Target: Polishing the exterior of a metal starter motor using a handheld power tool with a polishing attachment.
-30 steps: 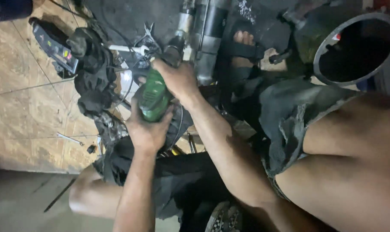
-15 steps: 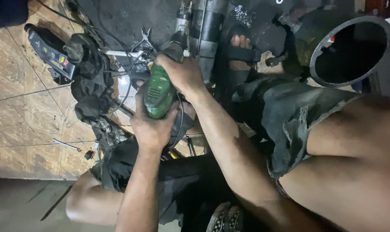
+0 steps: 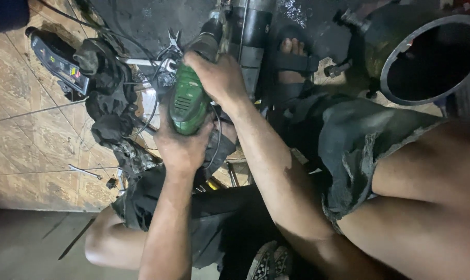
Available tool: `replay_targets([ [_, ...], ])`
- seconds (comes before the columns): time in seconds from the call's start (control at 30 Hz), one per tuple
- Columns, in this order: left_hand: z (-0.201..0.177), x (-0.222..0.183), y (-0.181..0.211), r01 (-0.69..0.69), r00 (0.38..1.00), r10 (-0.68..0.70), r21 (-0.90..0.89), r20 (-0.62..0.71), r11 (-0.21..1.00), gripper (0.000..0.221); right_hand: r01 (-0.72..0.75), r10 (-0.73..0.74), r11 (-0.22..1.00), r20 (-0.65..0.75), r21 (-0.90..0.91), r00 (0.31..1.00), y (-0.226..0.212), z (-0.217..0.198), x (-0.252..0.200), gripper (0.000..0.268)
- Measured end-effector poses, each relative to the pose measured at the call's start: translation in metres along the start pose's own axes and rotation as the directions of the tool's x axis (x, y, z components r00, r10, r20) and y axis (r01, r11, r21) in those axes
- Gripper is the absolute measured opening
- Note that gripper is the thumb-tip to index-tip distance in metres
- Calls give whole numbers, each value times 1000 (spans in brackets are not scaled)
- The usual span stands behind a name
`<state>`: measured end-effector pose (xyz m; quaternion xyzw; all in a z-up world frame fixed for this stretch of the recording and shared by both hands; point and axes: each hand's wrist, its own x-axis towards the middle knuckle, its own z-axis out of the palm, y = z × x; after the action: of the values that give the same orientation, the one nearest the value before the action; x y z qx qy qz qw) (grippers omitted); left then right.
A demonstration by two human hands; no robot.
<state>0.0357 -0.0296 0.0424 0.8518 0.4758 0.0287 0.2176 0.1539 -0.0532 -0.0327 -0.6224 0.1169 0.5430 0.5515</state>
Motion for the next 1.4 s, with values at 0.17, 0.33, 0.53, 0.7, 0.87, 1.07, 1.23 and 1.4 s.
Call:
replay_targets([
  [0.17, -5, 1, -7, -150, 980, 171, -186, 101, 971, 72, 109, -112, 992, 43, 62, 993, 16, 4, 15, 25],
  [0.33, -5, 0, -9, -117, 986, 137, -178, 100, 977, 71, 55, -55, 998, 15, -10, 998, 2, 1, 4, 28],
  [0.53, 2, 5, -11, -13, 994, 29, -150, 102, 989, 68, 47, -47, 999, 20, 28, 999, 8, 1, 3, 30],
  [0.7, -20, 27, -62, 190, 974, -158, -216, 160, 958, 64, -46, 46, 999, 13, 8, 999, -21, 22, -20, 101],
  [0.87, -51, 90, -119, 242, 921, -165, -186, 354, 952, 81, 30, -69, 934, 98, 357, 993, -12, 61, 5, 101],
  [1.07, -63, 138, -92, 104, 932, -29, -189, 362, 976, 73, -84, 67, 978, 94, 190, 993, -18, 81, 45, 115],
  [1.23, -43, 166, -62, 271, 912, -330, 246, 244, 930, 78, -50, 41, 977, 46, 208, 998, -17, 90, 51, 106],
  [1.4, -46, 193, -85, 46, 923, -181, 371, 338, 928, 92, 248, -291, 919, 101, 308, 951, 27, 109, 100, 48],
])
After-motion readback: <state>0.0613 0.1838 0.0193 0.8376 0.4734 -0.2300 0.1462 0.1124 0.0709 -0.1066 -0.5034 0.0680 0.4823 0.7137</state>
